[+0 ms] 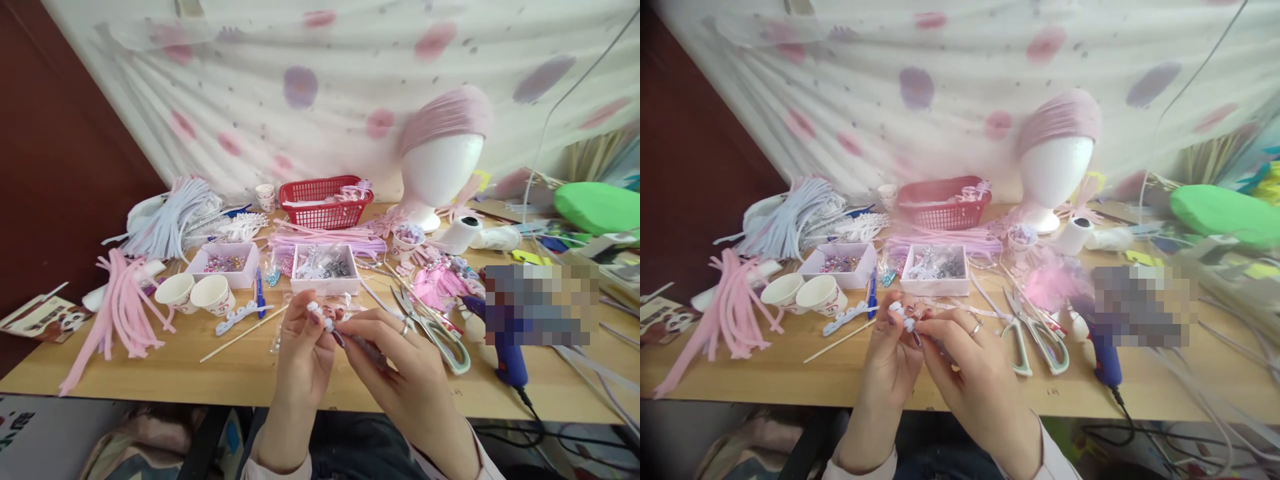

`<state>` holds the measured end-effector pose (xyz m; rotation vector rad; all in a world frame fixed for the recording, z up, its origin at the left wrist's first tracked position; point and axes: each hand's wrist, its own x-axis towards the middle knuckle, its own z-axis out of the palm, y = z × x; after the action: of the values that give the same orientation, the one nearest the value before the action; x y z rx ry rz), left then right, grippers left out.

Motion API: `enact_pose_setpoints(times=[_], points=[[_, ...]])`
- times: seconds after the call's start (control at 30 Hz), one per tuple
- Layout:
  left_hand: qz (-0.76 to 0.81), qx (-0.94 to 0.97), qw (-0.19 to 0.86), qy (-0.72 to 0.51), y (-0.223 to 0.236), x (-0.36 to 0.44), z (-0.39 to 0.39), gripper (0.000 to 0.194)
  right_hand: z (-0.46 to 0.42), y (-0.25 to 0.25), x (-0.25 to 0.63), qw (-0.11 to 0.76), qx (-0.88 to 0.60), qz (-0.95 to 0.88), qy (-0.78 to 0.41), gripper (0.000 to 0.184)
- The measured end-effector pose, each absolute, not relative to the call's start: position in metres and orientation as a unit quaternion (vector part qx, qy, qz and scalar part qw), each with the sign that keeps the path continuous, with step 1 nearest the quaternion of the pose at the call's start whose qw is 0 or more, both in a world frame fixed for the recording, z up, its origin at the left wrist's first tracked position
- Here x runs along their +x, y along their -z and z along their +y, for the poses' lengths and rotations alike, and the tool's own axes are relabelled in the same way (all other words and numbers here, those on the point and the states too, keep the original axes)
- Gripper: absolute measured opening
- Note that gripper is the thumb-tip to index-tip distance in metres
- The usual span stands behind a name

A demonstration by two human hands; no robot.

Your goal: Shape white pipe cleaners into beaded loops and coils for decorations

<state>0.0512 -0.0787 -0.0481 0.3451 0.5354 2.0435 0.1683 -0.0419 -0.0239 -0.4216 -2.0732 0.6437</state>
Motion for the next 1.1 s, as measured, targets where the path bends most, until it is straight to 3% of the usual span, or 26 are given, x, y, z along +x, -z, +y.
enact_pose_setpoints(times=[0.23,0.83,1.03,1.1], points=[[0.264,0.159,0.370,-0.876,0.051,0.061,-0.074,0.020,-0.041,0.032,0.166,0.483,-0.190,-0.811,-0.271,0.017],[0.294,0.131,0.372,-0.871,0.056,0.069,-0.071,0.012,-0.039,0.041,0.158,0.473,-0.233,-0.798,-0.291,0.013],[0.322,0.103,0.328,-0.882,0.057,0.062,-0.069,0.025,-0.045,0.046,0.175,0.351,-0.301,-0.805,-0.371,0.033],[0.325,0.101,0.310,-0.888,0.058,0.057,-0.067,0.023,-0.048,0.046,0.184,0.296,-0.314,-0.817,-0.382,0.022]])
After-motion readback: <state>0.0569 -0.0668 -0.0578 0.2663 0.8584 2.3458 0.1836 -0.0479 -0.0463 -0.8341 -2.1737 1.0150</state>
